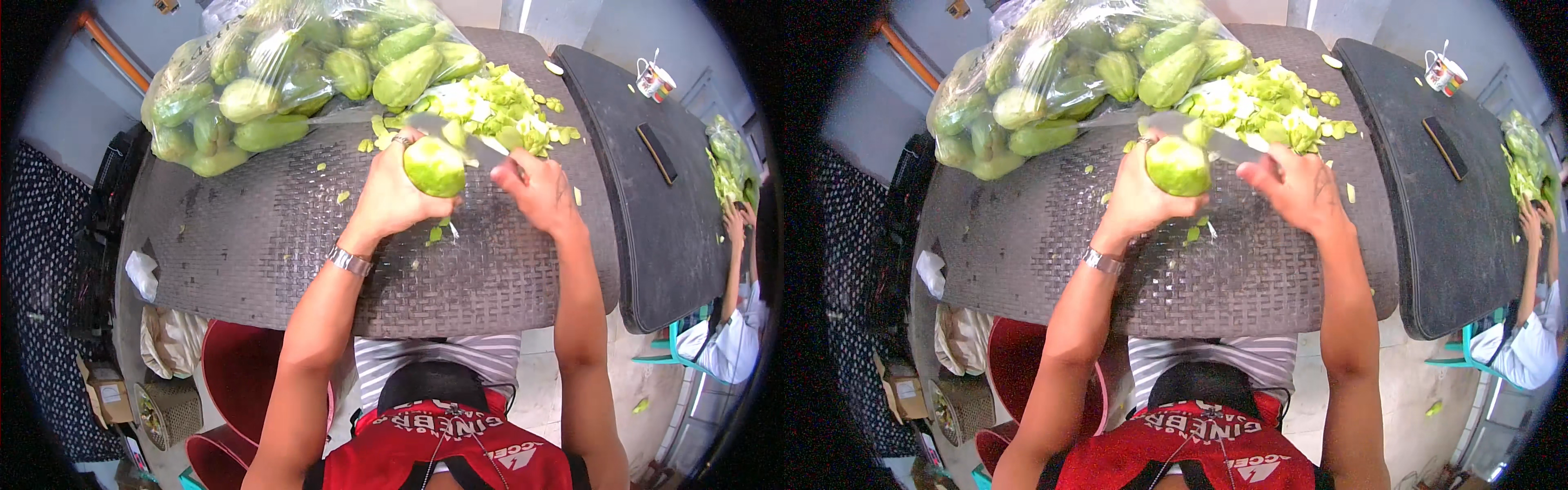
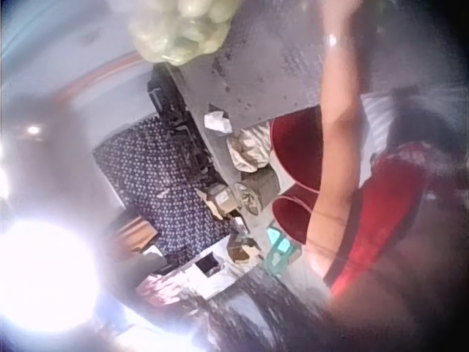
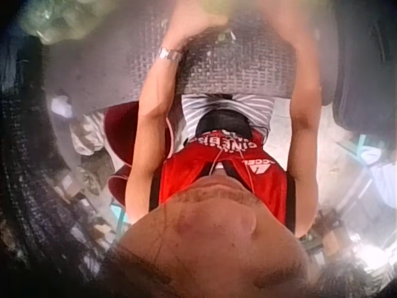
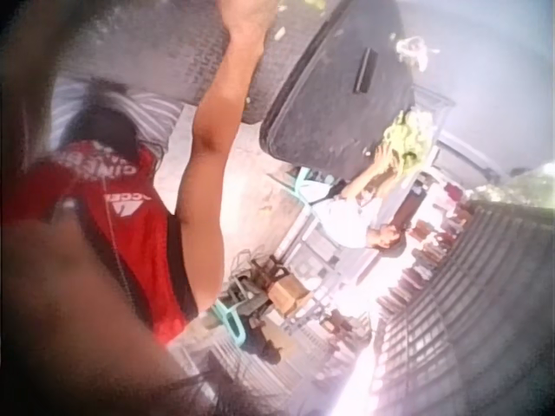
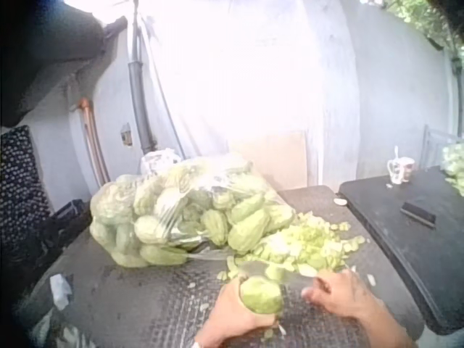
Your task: The person peels and cuts chayote vegetables using a knife, placing the prepared pieces into a bucket.
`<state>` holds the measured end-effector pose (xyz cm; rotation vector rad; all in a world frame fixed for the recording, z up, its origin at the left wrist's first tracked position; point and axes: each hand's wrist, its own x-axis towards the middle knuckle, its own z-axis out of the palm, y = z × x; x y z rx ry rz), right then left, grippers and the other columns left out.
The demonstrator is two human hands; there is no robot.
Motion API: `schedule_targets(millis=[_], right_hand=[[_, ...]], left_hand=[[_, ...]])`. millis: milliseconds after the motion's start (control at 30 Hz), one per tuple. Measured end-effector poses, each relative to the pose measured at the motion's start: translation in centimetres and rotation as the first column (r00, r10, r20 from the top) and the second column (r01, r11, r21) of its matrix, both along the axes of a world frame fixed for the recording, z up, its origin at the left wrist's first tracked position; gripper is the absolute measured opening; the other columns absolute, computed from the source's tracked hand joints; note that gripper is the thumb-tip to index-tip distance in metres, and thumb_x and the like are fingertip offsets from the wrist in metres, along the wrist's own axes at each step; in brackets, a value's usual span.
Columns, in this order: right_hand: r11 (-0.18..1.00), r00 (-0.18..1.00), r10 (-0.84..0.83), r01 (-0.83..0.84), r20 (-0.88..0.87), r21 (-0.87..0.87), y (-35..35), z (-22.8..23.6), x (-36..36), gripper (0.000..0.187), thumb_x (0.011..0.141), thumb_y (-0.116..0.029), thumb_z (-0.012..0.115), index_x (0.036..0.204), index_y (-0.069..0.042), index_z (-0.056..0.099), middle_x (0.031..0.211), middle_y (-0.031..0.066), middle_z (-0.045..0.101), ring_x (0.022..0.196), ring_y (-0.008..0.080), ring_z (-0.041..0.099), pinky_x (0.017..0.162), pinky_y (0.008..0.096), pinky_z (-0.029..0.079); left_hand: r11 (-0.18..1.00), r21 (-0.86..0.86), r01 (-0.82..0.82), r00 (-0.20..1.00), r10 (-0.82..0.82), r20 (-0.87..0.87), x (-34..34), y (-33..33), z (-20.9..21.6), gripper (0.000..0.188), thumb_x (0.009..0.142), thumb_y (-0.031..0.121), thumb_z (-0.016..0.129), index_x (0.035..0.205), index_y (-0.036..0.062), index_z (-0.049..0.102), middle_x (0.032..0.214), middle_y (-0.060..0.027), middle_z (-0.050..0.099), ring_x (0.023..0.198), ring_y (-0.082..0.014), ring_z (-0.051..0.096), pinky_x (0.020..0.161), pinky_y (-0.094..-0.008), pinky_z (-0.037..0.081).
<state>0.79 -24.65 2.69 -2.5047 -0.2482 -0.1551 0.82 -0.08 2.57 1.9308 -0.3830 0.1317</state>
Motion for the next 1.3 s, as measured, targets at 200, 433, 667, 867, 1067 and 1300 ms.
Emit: schedule_targets(millis=[200, 433, 667, 867, 1067, 1300], right_hand=[[0.980, 0.996, -0.008, 0.026, -0.089, 0.198, -0.2, -1.2, 0.6, 0.062, 0.094, -0.062, 0.059, 0.080, -0.002, 0.065, 0.068, 0.0098, 0.064, 0.066, 0.0245, 0.061, 0.065, 0.0409, 0.049], [0.758, 0.959, 0.158, 0.035, -0.236, 0.651, 0.5, -0.8, -0.4, 0.057, 0.093, -0.057, 0.064, 0.083, -0.001, 0.060, 0.065, 0.0034, 0.053, 0.061, 0.0131, 0.051, 0.055, 0.0325, 0.042], [0.974, 0.997, 0.004, -0.021, 0.074, 0.228, 5.1, 1.5, 0.9, 0.050, 0.078, -0.047, 0.082, 0.086, -0.001, 0.061, 0.072, 0.0066, 0.061, 0.067, 0.0160, 0.059, 0.061, 0.0339, 0.048], [0.863, 0.977, -0.188, 0.213, -0.100, 0.457, 2.9, -0.7, 2.6, 0.038, 0.085, -0.035, 0.077, 0.091, 0.000, 0.063, 0.077, 0.0077, 0.065, 0.069, 0.0155, 0.061, 0.064, 0.0333, 0.050], [0.807, 0.986, -0.149, 0.164, -0.072, 0.567, 3.3, -2.0, 2.4, 0.021, 0.088, -0.021, 0.073, 0.090, -0.005, 0.059, 0.065, -0.0013, 0.056, 0.057, 0.0066, 0.048, 0.053, 0.0276, 0.038], [0.807, 0.982, -0.175, 0.185, -0.072, 0.561, 2.6, -1.3, 2.2, 0.022, 0.087, -0.021, 0.073, 0.092, -0.003, 0.062, 0.066, 0.0011, 0.061, 0.059, 0.0075, 0.053, 0.056, 0.0286, 0.042]], left_hand=[[0.993, -0.116, -0.002, 0.999, 0.007, 0.042, 0.6, 0.4, 0.2, 0.072, 0.058, 0.019, 0.095, 0.116, 0.0000, 0.058, 0.104, -0.0073, 0.069, 0.094, -0.0157, 0.065, 0.089, -0.0325, 0.053], [0.995, -0.076, -0.059, 0.997, 0.055, -0.054, 0.6, 0.0, -0.5, 0.071, 0.061, 0.022, 0.095, 0.117, -0.0004, 0.058, 0.108, -0.0113, 0.071, 0.097, -0.0208, 0.069, 0.090, -0.0345, 0.054], [0.926, 0.356, -0.125, 0.936, -0.009, 0.353, -0.6, -0.7, -1.1, 0.061, 0.061, 0.020, 0.089, 0.111, 0.0034, 0.059, 0.100, -0.0169, 0.062, 0.099, -0.0356, 0.062, 0.087, -0.0435, 0.052], [0.870, 0.413, -0.268, 0.946, 0.157, 0.284, -0.1, -0.6, 0.2, 0.065, 0.061, 0.025, 0.093, 0.112, 0.0012, 0.061, 0.099, -0.0175, 0.068, 0.095, -0.0296, 0.066, 0.087, -0.0386, 0.054], [0.605, -0.778, -0.171, 0.953, -0.098, -0.285, 2.4, 2.9, -1.7, 0.054, 0.077, 0.016, 0.084, 0.121, -0.0021, 0.058, 0.118, -0.0163, 0.068, 0.107, -0.0257, 0.068, 0.089, -0.0403, 0.058], [0.441, -0.897, 0.043, 0.810, -0.540, -0.227, 2.3, 3.4, -1.3, 0.060, 0.096, 0.042, 0.058, 0.138, -0.0010, 0.052, 0.125, -0.0214, 0.063, 0.106, -0.0327, 0.067, 0.096, -0.0485, 0.056]])
